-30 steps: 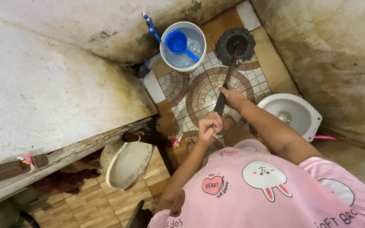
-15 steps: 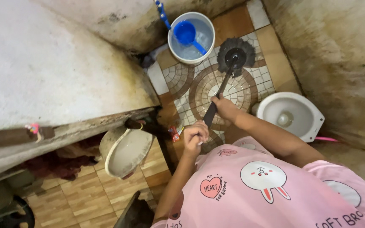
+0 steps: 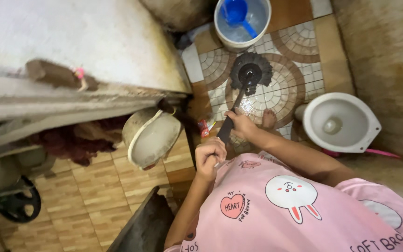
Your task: The person uses a brush and a plunger-like tool to clean a floor drain and a toilet bowl.
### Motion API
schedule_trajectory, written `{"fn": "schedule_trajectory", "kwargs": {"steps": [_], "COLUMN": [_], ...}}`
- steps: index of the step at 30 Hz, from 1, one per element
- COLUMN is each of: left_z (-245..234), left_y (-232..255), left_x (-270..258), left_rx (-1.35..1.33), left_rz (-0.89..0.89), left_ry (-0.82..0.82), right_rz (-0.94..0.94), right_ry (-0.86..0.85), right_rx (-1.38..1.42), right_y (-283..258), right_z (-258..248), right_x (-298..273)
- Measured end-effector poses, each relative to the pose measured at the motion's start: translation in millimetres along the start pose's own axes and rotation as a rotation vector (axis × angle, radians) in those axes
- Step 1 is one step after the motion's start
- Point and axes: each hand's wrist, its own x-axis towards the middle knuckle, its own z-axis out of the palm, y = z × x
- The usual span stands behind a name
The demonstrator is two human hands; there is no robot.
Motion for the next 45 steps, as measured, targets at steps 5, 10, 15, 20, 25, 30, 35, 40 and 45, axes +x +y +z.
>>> {"fn": "schedule_trajectory", "kwargs": {"steps": [5,10,15,20,25,30,35,40,45], "left_z": [-28.8,-50.3,-68.1,-79.5,-86.9,-83.6,-80.4,-77.5,-63.2], "left_y": [16.9,33.4,45.0,53.2,63.3,73.3,73.4,68.2,52.9], "left_x": [-24.1,-45.2,-60.9,-73.6,-79.6,-81.3,-71.6,-54.4,-40.0], "left_rx": [0.062,0.113,0.138,0.146,0.162,0.147,0.192,0.315,0.325], "left_rz": [0.015,0.026,0.035,0.019,0.0,-0.006,0.113,0.32,0.39], "left_ry": [0.042,0.097,0.126,0.149,0.155,0.169,0.13,0.054,-0.025], "right_rz": [-0.097,-0.121,-0.154,-0.274,-0.259,-0.278,-0.305,-0.507,-0.271], "right_ry": [0.017,-0.035,-0.051,-0.079,-0.086,-0.045,-0.078,0.08,-0.036], "right_rx": [0.026,0.061,0.098,0.051,0.051,0.054,-0.008,0.13,0.294], "right_y": [-29.7,-66.1,-84.9,-92.6,-108.3,-121.6,-122.9,-114.5,-124.1], "right_z": [33.2,52.6,73.9,89.5,96.5,98.6,79.4,69.6,53.2], "right_x": [5.1,7.9,10.6,15.6,15.9,15.1,28.3,33.4,13.4]}}
